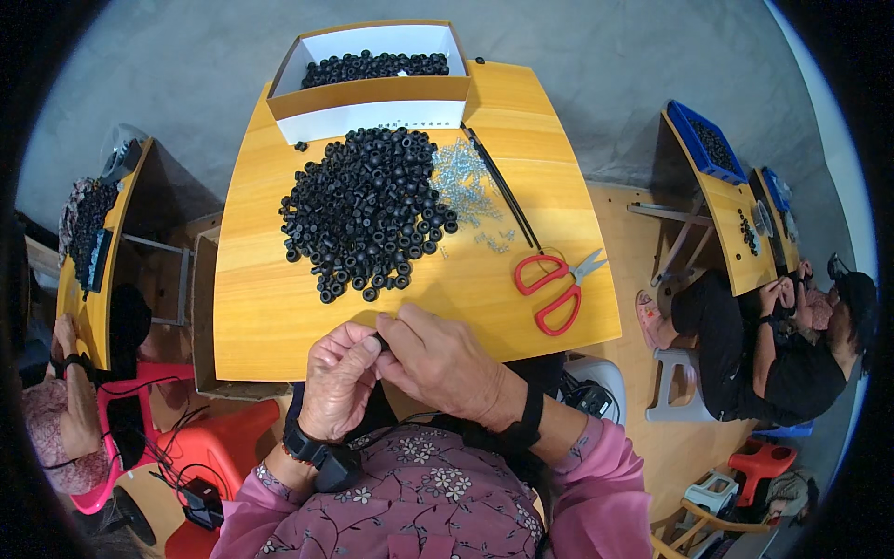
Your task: Manually assembling small black plastic parts at a workbench.
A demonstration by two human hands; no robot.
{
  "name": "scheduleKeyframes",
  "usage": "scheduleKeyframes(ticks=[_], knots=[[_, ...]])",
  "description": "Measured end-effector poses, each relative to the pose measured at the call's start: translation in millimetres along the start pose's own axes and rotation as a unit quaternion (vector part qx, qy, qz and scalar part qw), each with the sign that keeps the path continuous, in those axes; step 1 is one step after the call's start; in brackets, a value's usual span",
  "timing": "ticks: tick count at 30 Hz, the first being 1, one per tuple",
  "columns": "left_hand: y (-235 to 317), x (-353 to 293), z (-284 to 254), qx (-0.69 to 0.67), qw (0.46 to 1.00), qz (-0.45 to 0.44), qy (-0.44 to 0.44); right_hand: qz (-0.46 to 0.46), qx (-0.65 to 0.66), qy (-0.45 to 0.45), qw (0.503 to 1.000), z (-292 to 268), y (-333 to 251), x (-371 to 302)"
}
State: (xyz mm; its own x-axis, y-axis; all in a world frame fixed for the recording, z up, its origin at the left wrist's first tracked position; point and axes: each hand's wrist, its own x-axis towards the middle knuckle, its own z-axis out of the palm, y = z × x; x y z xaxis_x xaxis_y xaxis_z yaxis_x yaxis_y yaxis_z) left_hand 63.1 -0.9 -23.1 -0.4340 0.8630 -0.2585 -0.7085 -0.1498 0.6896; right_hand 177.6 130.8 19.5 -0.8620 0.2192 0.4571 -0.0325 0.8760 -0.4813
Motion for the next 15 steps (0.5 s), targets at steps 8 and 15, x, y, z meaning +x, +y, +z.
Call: scheduleKeyframes(ticks=[8, 15], knots=[[0.3, 1.2, -0.2, 0.049, 0.999, 0.01, -0.006, -0.004, 0.052, -0.034, 0.998, -3.1, 7.7, 5.7], [-3.3, 1.8, -1.2, 0.041, 0.999, 0.007, 0.0, -0.009, 0.009, -0.039, 0.999, 0.5, 3.9, -2.2]])
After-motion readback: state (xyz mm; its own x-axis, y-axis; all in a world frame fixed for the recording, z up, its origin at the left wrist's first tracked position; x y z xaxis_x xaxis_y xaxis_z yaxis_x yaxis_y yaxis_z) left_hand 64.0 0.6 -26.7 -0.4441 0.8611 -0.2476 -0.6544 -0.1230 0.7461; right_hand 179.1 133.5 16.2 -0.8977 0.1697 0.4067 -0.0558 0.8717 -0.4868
